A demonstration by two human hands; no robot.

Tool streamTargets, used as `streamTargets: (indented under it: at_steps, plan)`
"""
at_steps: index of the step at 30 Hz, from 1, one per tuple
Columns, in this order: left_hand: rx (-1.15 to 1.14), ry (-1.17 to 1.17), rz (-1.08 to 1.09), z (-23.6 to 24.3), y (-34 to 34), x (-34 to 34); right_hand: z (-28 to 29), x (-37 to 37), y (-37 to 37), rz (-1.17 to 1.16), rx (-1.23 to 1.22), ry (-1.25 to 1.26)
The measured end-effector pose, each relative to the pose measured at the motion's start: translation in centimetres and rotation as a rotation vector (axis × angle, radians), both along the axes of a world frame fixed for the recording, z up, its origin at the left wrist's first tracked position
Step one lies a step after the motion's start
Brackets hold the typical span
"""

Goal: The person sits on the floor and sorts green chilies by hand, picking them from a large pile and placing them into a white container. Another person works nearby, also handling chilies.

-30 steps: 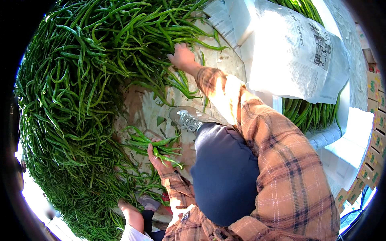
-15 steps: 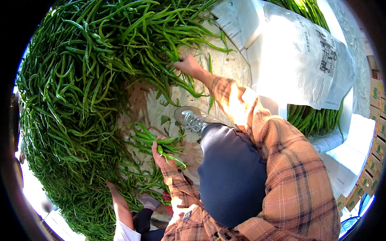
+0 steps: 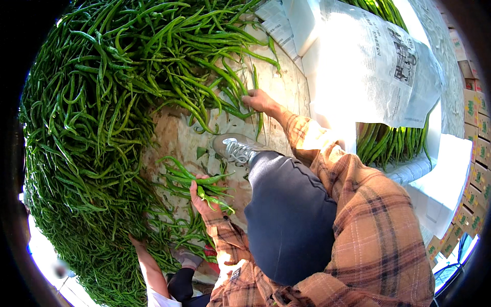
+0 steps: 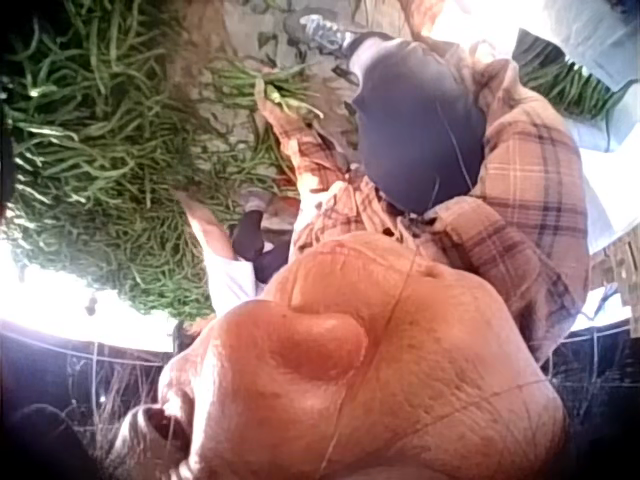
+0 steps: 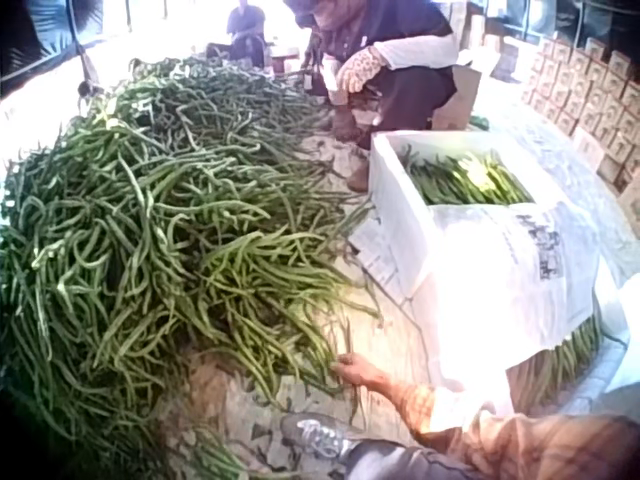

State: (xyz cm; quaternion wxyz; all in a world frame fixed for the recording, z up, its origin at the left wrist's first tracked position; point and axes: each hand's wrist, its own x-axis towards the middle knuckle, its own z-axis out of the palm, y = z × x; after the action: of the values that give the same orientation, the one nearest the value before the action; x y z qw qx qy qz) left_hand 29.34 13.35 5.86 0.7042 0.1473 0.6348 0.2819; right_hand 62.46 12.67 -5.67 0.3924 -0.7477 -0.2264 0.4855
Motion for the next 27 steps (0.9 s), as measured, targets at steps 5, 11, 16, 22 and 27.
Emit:
streamTargets:
  at_steps: [5,11,16,22,27]
  plan:
    - [-0.025,-0.111,0.007,-1.0,0.2,-1.0,0.3,0.0,2.4,-0.133,0.194,-1.127]
    - [-0.059,-0.219,-0.014,-2.0,0.3,-1.1,1.4,0.7,9.9,0.237,-0.024,-0.849]
    - [0.042,-0.286,-0.004,-0.7,0.0,0.2,-0.1,1.1,10.2,0.141,-0.133,-0.783]
    - [0.009,-0.824,0.125,-2.8,1.2,-0.1,2.4,-3.0,2.2,-0.062,0.183,-0.729]
    - [-0.051,-0.879,0.029,-2.2,1.9,-1.2,10.0,-7.7,5.9,0.302,0.951,-0.744]
